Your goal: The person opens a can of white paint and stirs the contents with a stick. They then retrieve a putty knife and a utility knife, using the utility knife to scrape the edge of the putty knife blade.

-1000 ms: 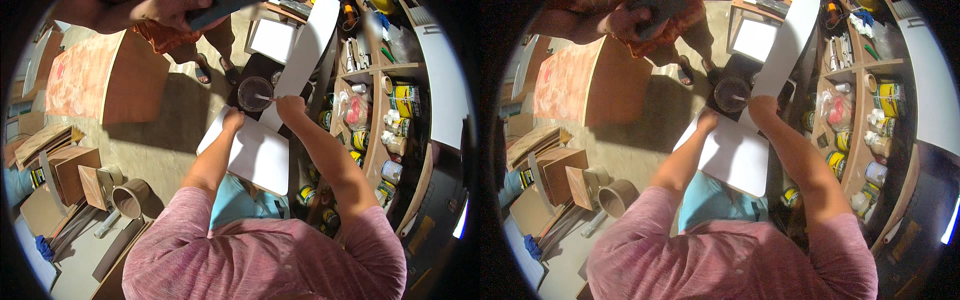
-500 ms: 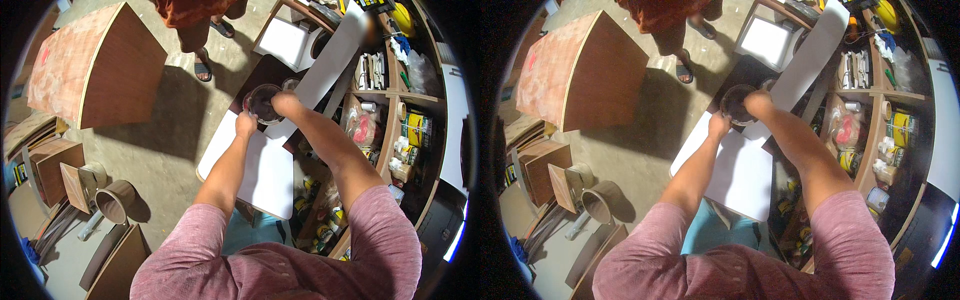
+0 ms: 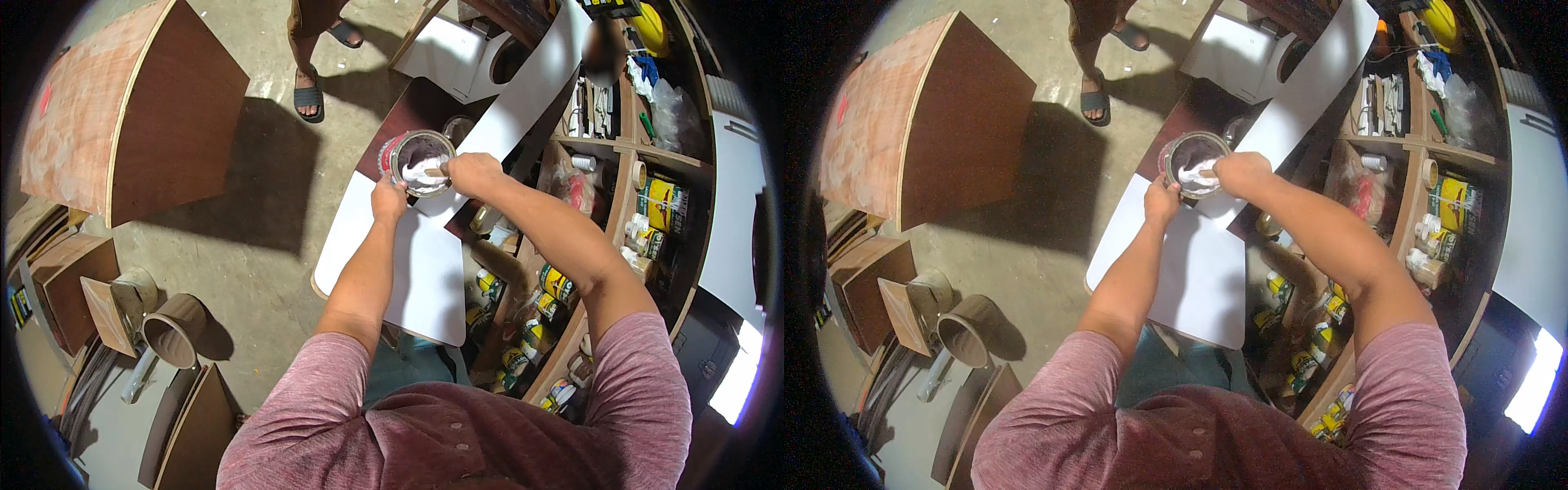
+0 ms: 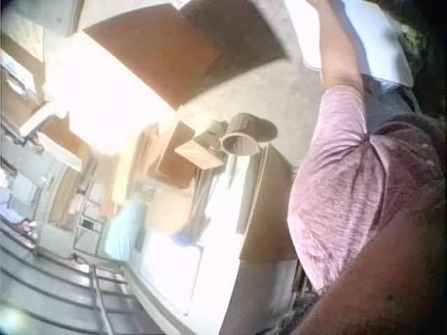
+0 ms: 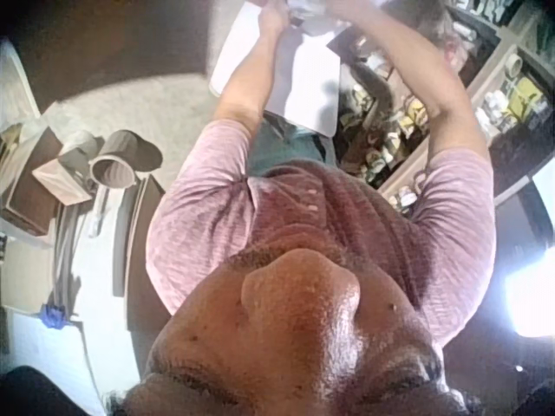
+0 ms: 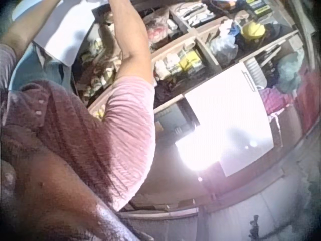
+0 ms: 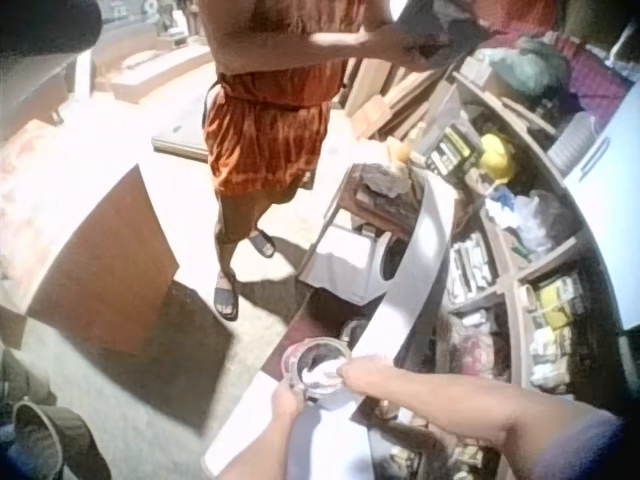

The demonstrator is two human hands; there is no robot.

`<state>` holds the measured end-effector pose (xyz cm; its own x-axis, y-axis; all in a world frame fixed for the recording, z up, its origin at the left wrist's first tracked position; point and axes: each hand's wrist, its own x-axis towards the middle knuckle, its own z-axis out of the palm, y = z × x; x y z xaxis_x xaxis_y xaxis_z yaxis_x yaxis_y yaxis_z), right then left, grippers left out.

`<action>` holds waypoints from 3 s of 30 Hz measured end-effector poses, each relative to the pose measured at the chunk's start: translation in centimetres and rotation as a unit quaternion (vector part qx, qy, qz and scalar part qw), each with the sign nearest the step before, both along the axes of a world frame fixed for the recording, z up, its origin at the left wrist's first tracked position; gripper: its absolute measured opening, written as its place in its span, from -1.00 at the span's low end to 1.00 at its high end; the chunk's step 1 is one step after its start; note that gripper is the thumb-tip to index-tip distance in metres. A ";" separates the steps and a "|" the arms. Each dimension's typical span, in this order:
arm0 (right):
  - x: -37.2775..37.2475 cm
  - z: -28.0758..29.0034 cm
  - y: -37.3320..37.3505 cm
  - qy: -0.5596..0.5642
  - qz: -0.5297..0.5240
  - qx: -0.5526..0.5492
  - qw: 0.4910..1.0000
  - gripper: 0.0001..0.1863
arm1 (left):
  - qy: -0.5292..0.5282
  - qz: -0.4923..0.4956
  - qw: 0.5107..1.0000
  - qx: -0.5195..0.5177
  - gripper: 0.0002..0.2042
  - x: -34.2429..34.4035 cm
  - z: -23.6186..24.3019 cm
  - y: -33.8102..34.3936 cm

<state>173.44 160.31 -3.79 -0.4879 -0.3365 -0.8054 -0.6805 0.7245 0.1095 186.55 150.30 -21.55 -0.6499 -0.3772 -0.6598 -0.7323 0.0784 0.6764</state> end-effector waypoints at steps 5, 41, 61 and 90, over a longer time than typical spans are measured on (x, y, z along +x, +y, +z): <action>-1.1 -3.6 -0.5 0.088 0.037 0.025 0.995 -0.75 | -0.024 0.015 0.994 0.109 -0.45 -0.4 0.7 -0.2; -1.3 1.6 0.8 -0.062 -0.078 0.006 0.995 -0.74 | -0.009 -0.023 0.992 0.125 -0.43 -0.2 -1.5 -0.3; 0.6 -5.4 1.2 -0.005 0.028 0.052 0.998 -0.62 | -0.041 -0.051 0.995 0.078 -0.43 -0.3 -1.2 0.5; 0.9 -6.7 0.7 0.003 -0.033 0.035 0.999 -0.75 | -0.053 -0.121 0.990 0.052 -0.45 -1.8 1.9 -0.6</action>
